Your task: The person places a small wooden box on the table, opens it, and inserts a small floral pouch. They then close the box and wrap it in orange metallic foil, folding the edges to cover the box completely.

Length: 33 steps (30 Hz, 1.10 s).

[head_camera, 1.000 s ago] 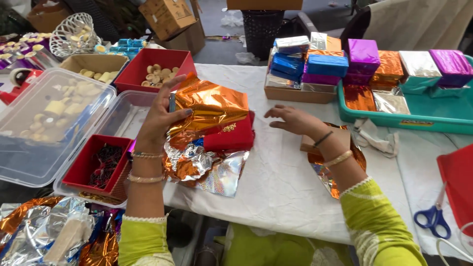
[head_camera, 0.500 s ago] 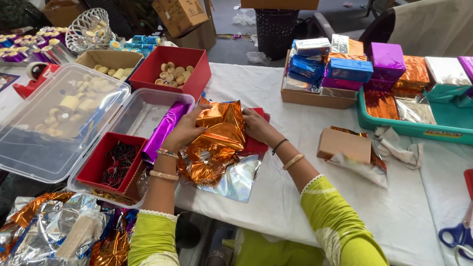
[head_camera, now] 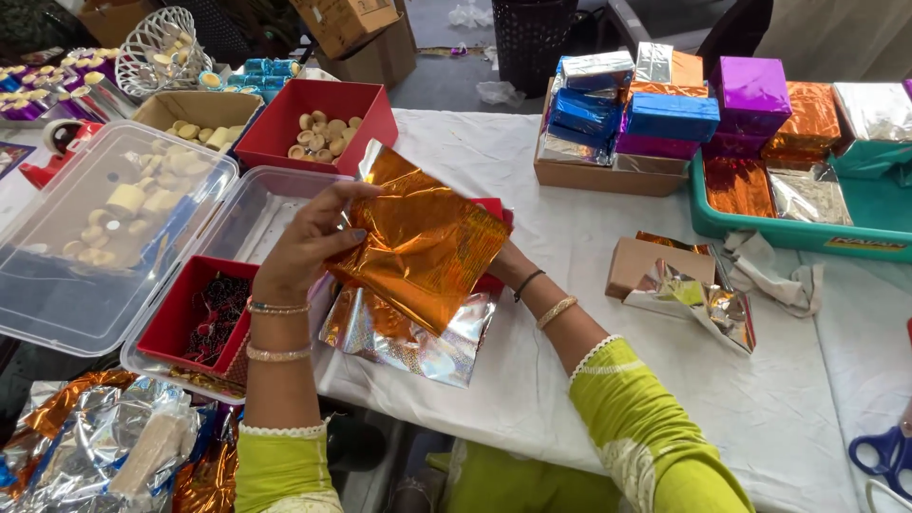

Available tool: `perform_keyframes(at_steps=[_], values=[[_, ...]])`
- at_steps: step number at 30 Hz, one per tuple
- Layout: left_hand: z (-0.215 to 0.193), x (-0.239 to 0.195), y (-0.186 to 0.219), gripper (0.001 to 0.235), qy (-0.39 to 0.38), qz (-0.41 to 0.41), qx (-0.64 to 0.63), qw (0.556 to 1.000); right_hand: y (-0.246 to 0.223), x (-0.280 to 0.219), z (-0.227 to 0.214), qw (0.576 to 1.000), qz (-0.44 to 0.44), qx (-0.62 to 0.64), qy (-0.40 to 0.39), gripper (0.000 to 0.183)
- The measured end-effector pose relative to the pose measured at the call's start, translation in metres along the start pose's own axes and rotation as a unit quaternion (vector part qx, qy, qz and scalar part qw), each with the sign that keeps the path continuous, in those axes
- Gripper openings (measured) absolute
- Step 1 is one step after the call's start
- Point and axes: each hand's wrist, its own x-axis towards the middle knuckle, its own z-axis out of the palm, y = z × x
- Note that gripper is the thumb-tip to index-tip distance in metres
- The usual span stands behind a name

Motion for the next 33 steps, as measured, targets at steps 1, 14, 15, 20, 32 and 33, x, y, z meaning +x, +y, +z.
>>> perform_keyframes(at_steps=[1,14,15,20,32,33], values=[[0.001,0.003,0.000,0.053,0.016,-0.024,0.010,1.000,0.015,-0.002,0.005,0.938,0.189,0.289,-0.007,0.029],[0.022,-0.002,0.000,0.063,0.109,0.179,-0.056,0.976,-0.065,0.008,-0.013,0.944,-0.243,-0.221,0.037,0.031],[0.020,-0.006,0.000,0.060,0.163,0.197,0.115,0.960,-0.065,0.006,-0.012,0.965,-0.180,-0.189,0.013,0.024],[0.004,-0.029,0.004,0.049,0.269,0.282,0.281,0.877,-0.064,0.006,-0.008,0.951,-0.072,-0.297,-0.054,0.015],[0.000,-0.047,-0.002,0.057,0.302,0.380,0.067,0.872,-0.064,0.006,-0.006,0.956,-0.067,-0.283,-0.040,0.030],[0.005,-0.050,0.002,0.056,0.302,0.376,0.019,0.876,-0.065,0.005,-0.006,0.956,-0.066,-0.283,-0.039,0.030]])
